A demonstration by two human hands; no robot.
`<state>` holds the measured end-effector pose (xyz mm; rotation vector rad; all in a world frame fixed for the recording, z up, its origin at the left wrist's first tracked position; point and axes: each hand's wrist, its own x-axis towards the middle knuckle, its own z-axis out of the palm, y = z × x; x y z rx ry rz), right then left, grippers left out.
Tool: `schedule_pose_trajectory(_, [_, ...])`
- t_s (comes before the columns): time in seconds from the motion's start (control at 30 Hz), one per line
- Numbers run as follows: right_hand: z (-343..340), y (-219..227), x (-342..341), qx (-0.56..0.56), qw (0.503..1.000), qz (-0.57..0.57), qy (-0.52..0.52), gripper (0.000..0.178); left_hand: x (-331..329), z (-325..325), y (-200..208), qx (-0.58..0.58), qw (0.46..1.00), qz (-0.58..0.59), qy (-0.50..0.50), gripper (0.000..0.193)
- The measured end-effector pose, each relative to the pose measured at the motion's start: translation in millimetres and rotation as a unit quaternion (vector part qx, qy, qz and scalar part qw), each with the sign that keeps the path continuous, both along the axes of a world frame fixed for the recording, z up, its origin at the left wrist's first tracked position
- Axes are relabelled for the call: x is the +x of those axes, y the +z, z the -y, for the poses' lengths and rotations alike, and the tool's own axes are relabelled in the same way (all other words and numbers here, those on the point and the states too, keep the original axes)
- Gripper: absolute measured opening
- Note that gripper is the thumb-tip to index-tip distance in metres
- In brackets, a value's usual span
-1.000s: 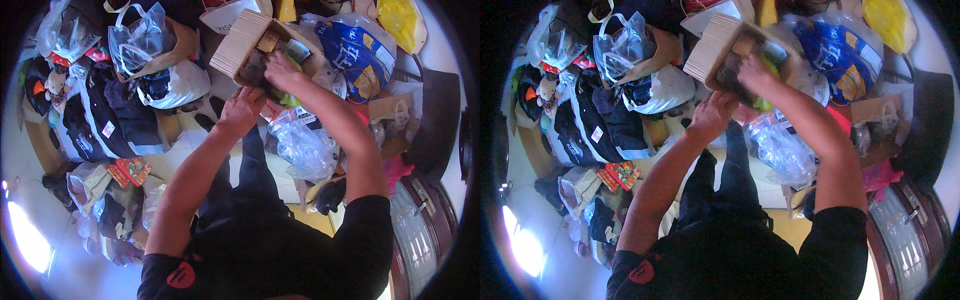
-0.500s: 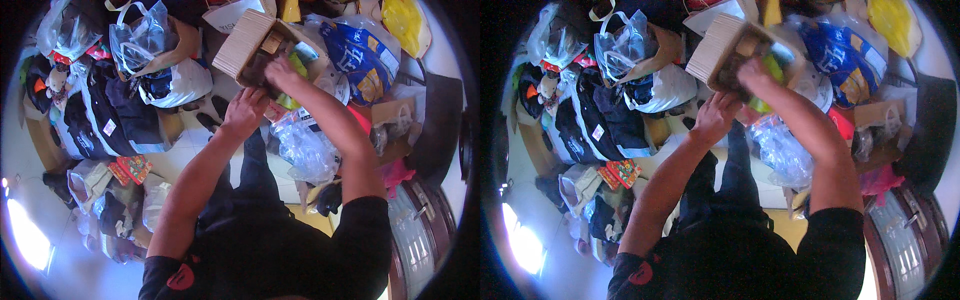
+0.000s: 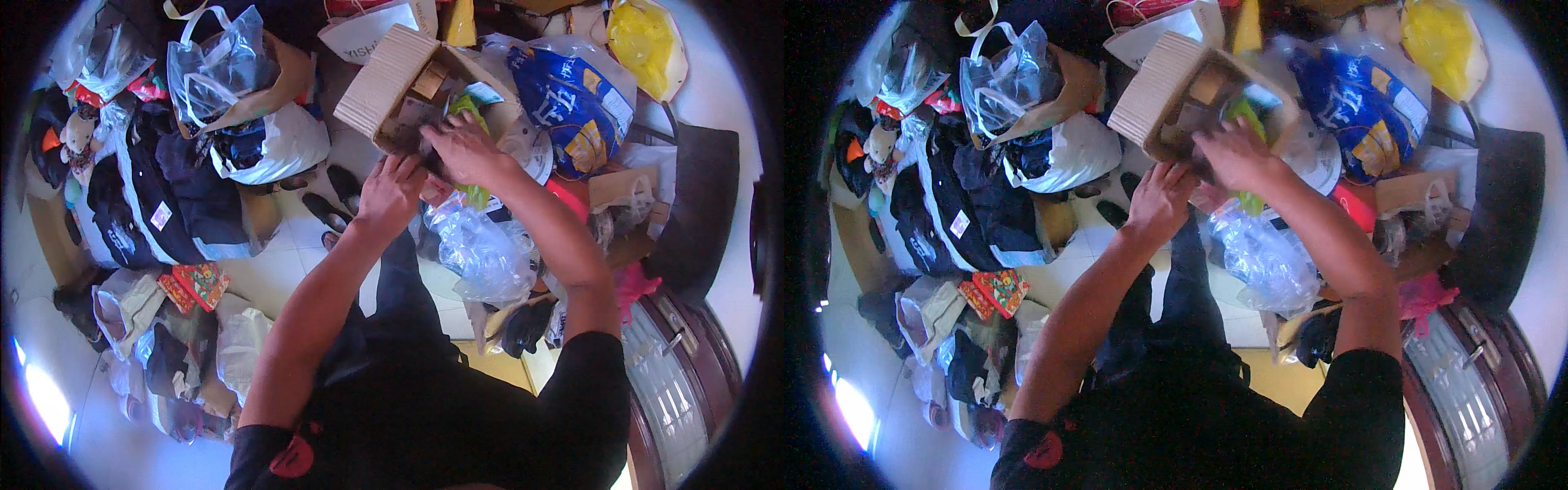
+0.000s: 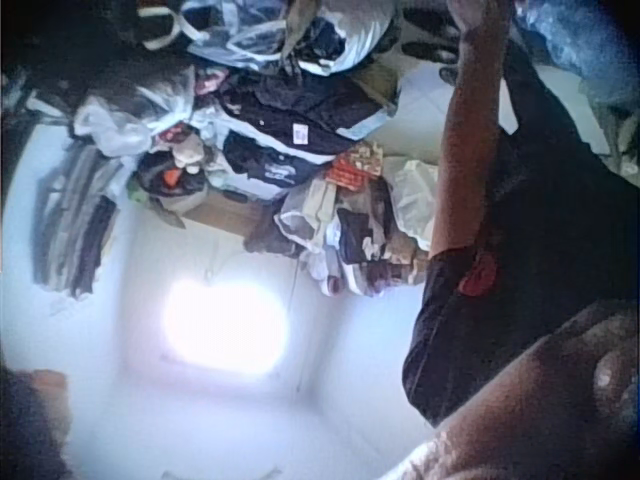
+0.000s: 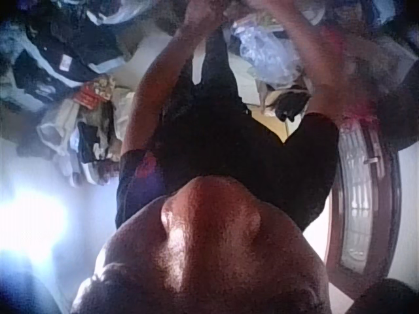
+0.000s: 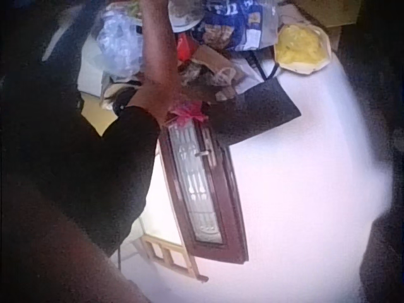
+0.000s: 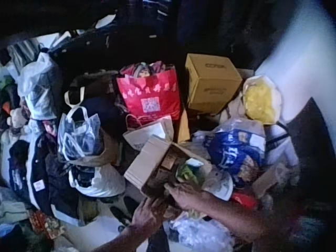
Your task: The person sits on the ground and uses a wrench to adjust the front wheel hub and brake assembly of a bicycle. After completing the adjustment, the person receives cash from another person, then walks into a bicycle shop and places the cash into a cardboard box.
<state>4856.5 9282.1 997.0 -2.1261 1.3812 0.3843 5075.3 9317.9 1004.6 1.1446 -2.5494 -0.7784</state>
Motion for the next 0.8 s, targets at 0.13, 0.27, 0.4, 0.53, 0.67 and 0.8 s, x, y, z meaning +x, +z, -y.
schedule_pose_trajectory(0.13, [2.0, 9.0, 0.2, -0.092, 0.988, 0.067, -0.101, 0.069, 2.5, 0.3, -3.8, 0.006, 1.000, -0.007, -0.001, 0.032])
schedule_pose_trajectory(0.27, [22.8, 6.4, 0.4, -0.106, 0.936, -0.030, -0.334, 0.082, 1.4, 3.1, 5.7, 0.025, 1.000, -0.018, -0.007, 0.037])
schedule_pose_trajectory(0.4, [38.7, -42.0, 4.0, 0.040, 0.890, -0.063, -0.451, 0.094, 1.7, 3.3, 1.5, 0.054, 0.998, 0.018, -0.034, 0.045])
schedule_pose_trajectory(0.53, [39.8, -58.5, 32.0, 0.117, 0.906, 0.001, -0.408, 0.079, 2.0, 7.3, -0.7, 0.041, 0.996, 0.056, -0.056, 0.037])
schedule_pose_trajectory(0.67, [30.8, -43.1, 51.8, 0.114, 0.912, 0.028, -0.392, 0.067, 2.1, 11.1, -0.5, 0.031, 0.995, 0.065, -0.072, 0.042])
schedule_pose_trajectory(0.8, [31.1, -53.1, 67.1, -0.011, 0.820, 0.081, -0.567, 0.063, 5.2, 9.4, -7.0, 0.044, 0.994, 0.059, -0.079, 0.045])
